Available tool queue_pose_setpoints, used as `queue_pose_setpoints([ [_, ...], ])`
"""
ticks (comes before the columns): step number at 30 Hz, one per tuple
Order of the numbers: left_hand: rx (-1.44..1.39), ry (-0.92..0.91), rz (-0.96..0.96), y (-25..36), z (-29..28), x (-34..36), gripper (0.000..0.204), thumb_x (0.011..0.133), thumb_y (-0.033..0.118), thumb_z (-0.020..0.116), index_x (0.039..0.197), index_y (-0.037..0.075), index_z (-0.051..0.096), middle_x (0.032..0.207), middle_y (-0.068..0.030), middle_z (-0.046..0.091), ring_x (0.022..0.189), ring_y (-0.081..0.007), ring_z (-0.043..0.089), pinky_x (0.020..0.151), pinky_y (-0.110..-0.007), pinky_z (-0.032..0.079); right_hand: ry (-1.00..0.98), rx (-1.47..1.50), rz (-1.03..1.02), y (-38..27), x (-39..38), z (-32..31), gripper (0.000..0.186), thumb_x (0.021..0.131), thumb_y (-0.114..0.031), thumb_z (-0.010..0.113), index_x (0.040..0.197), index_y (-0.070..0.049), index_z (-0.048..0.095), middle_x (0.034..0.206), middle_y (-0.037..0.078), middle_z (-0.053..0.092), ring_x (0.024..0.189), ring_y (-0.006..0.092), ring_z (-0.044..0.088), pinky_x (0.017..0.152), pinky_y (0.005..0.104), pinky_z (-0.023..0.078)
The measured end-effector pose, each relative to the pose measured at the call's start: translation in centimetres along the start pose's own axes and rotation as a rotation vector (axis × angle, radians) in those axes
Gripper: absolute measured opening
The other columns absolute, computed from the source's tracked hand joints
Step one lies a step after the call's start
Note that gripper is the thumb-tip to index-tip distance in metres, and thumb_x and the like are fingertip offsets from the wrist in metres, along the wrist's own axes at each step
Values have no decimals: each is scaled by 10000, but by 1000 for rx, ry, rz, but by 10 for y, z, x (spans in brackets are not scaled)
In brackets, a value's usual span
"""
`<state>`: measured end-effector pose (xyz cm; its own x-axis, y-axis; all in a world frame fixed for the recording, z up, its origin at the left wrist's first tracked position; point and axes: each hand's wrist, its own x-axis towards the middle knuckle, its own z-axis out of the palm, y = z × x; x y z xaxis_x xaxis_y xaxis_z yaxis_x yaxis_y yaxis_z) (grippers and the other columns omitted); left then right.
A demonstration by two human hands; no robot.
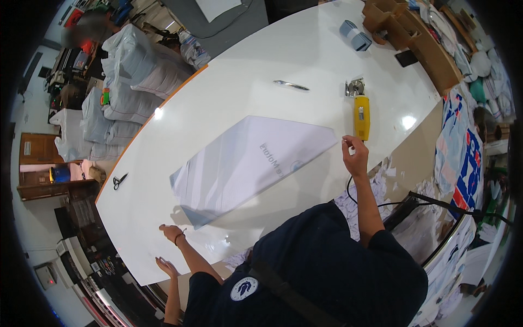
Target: The person uses a yellow electric cutter to trim the edges of a white fabric piece on a table. They repeatedly fold and unfold the fabric, aligning it before cutting along the edges. A coworker is visible nearby handling other fabric pieces.
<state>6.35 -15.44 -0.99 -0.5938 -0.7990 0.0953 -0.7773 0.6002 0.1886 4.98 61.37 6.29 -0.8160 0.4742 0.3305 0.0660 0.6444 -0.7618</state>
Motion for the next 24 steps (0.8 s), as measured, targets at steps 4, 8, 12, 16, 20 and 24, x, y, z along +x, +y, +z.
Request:
queue_pose_setpoints([
  [4, -552, -20, 244, 47, 9, -27, 365, 921, 13, 567, 1285, -11, 546, 1147, -209, 670, 921, -325, 710, 745, -410, 618, -177, 183, 181, -4, -22, 12, 178, 886, -101, 709, 1046, -23, 699, 852, 106, 709, 686, 153, 666, 581, 284, 496],
  [8, -782, -539, 559, 239, 18, -206, 261, 952, 161, 646, 1162, 6, 641, 895, -96, 678, 715, -159, 627, 597, -292, 523, -445, 417, 381, -21, -40, 35, 234, 921, -167, 704, 1098, -15, 680, 838, 85, 714, 679, 111, 665, 579, 272, 507],
  [12, -826, -1042, 471, 363, -22, -358, 269, 951, 223, 699, 1118, 13, 678, 870, -74, 722, 734, -110, 671, 598, -258, 547, -428, 679, 548, -27, -51, 48, 326, 932, -182, 708, 1172, 15, 609, 794, 102, 697, 657, 141, 675, 537, 262, 517],
  [16, -984, -1159, 513, 388, 9, -424, 292, 972, 180, 657, 1212, 14, 659, 899, -77, 720, 752, -114, 670, 626, -266, 554, -311, 787, 628, 8, -53, 39, 306, 931, -87, 708, 1169, 36, 558, 791, 86, 671, 676, 129, 671, 565, 249, 540],
  [20, -901, -1084, 669, 403, 37, -447, 336, 935, 138, 652, 1253, 33, 680, 938, -84, 733, 763, -135, 703, 663, -282, 567, -140, 751, 651, 50, -43, 39, 294, 907, -52, 718, 1133, 52, 563, 796, 97, 682, 679, 137, 677, 583, 255, 562],
  [24, -704, -1025, 720, 423, 30, -450, 331, 878, 159, 697, 1182, 29, 719, 892, -105, 754, 799, -158, 736, 722, -292, 574, -3, 795, 688, 49, -30, 36, 249, 886, -34, 724, 1086, 48, 600, 810, 110, 690, 689, 144, 685, 596, 257, 575],
])
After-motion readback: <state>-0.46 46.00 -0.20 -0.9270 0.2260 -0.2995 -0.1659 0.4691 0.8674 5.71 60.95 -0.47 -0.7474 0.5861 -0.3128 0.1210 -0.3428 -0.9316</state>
